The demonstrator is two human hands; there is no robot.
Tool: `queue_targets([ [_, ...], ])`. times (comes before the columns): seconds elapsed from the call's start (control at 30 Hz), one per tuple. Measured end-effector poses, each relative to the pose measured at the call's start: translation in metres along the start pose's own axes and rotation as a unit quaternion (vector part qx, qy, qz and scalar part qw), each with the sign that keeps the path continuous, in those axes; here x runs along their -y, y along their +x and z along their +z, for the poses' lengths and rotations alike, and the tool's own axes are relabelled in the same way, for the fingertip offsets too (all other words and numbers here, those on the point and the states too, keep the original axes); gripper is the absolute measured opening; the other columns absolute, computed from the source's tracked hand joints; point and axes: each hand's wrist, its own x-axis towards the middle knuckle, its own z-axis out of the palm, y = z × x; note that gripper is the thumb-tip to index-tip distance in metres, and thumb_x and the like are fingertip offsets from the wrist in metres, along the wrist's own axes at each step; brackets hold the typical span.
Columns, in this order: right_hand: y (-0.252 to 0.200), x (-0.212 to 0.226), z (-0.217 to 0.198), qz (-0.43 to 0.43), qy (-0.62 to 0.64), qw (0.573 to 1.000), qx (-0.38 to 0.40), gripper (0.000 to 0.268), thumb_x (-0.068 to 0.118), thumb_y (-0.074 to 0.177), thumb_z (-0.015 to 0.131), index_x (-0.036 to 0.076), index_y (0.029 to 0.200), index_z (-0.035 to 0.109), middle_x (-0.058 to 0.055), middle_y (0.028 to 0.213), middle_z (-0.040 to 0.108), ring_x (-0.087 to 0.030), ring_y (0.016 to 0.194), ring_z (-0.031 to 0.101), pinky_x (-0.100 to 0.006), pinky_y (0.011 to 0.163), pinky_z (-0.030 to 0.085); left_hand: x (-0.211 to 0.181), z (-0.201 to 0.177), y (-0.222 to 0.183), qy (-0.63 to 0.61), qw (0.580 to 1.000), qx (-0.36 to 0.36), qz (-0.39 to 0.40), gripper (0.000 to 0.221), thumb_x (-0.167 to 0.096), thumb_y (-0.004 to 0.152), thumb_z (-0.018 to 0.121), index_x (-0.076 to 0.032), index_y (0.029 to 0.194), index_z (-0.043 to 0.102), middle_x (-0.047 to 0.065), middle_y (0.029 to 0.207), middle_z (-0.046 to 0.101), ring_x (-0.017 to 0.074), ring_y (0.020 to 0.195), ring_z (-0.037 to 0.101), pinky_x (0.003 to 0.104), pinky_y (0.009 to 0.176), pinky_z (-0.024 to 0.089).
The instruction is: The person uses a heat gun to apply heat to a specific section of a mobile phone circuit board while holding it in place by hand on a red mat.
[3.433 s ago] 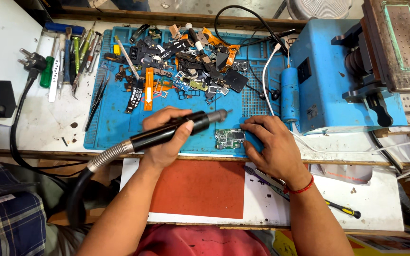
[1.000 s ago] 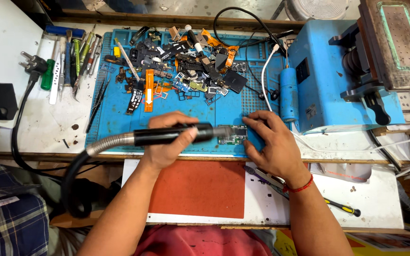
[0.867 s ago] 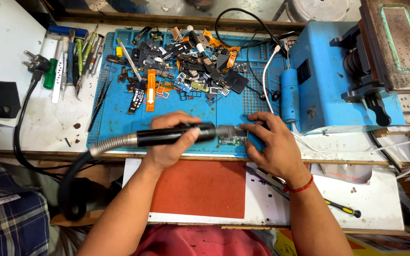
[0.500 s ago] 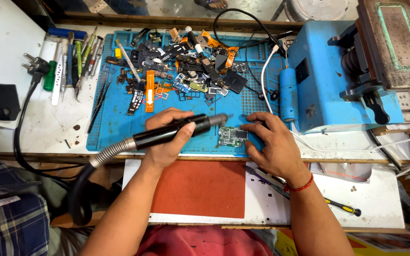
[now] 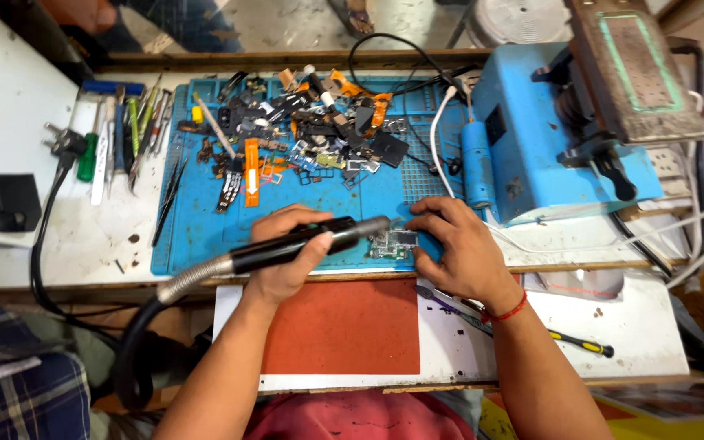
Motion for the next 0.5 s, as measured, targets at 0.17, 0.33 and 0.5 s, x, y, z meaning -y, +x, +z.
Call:
queue_targets([
  [0.17, -0.006, 0.01, -0.001, -0.005, -0.024, 1.0, 0.008, 0.039, 0.012, 0.078, 0.069, 0.004, 0.116, 0.068, -0.014, 0.126, 0.062, -0.036, 0.114, 0.059, -0.045, 0.1, 0.048, -0.021, -0.007, -0.026, -0.035, 0.999, -0.026, -0.001, 0.027, -0.019, 0.088, 0.072, 0.002, 0.104, 0.072, 0.012, 0.095, 0.072, 0.0184, 0.084, 0.067, 0.03, 0.079, 0.053],
  [0.33, -0.009, 0.03, 0.005, 0.029, -0.048, 0.998, -0.021, 0.042, 0.016, 0.078, 0.07, 0.006, 0.12, 0.068, -0.011, 0.124, 0.063, -0.034, 0.111, 0.058, -0.045, 0.1, 0.047, -0.024, -0.016, -0.021, -0.006, 1.0, 0.007, 0.023, 0.027, -0.021, 0.087, 0.074, 0.002, 0.101, 0.071, 0.013, 0.094, 0.074, 0.0187, 0.082, 0.07, 0.03, 0.076, 0.056],
  [0.5, -0.01, 0.027, 0.01, 0.036, -0.058, 0.997, -0.041, 0.042, 0.022, 0.078, 0.071, 0.008, 0.118, 0.069, -0.008, 0.121, 0.064, -0.032, 0.107, 0.059, -0.044, 0.095, 0.048, -0.018, -0.019, -0.002, 0.029, 0.997, 0.041, 0.055, 0.028, -0.022, 0.083, 0.076, 0.002, 0.097, 0.073, 0.012, 0.09, 0.074, 0.0192, 0.077, 0.069, 0.029, 0.07, 0.054],
])
